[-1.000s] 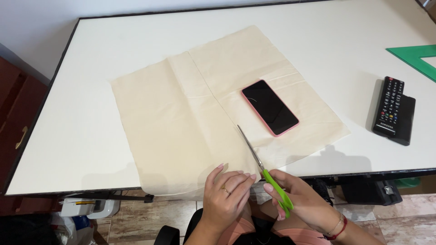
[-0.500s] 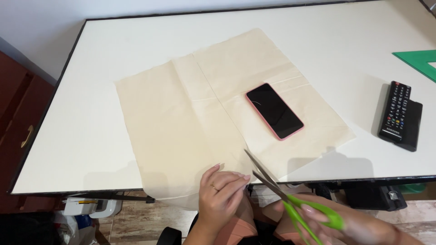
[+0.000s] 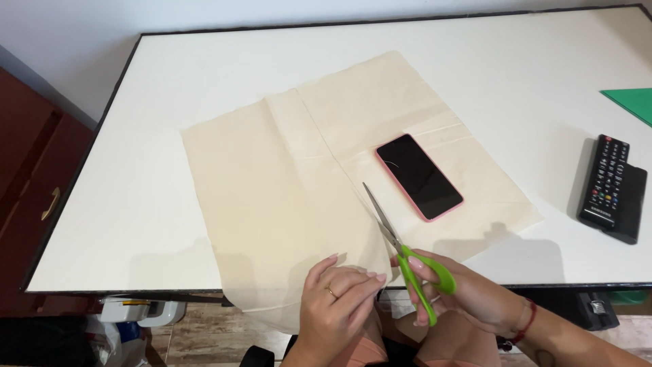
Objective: Cutting fabric into strips using scissors on a desk
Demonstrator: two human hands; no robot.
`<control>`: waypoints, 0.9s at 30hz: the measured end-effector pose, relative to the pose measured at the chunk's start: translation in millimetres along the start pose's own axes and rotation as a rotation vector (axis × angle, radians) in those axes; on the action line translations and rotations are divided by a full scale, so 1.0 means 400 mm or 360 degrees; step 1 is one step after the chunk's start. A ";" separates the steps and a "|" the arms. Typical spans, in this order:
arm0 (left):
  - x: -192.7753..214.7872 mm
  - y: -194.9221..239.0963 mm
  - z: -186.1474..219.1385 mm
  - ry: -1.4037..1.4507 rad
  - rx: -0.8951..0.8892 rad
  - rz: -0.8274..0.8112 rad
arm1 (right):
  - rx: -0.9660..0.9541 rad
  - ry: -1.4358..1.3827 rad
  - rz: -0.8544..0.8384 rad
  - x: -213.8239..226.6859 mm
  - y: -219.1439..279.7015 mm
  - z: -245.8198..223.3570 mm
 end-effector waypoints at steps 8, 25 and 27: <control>-0.002 0.001 -0.001 0.0013 -0.0029 -0.0031 | 0.0043 -0.0051 0.0078 -0.011 -0.034 -0.002; -0.004 0.006 0.003 0.0024 -0.0019 -0.0036 | 0.0206 0.0176 0.0160 0.000 -0.062 0.029; -0.005 0.007 0.004 0.0022 -0.0024 -0.0033 | 0.0210 0.0149 0.0148 -0.001 -0.060 0.031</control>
Point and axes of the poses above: each hand's wrist, its own y-axis away from the middle knuckle, its own x-axis out of the back of the hand, z = x × y, the point moved 3 cm from there along -y, towards the middle knuckle, and after that the axes turned 11 degrees about x, right-handed, at the moved point
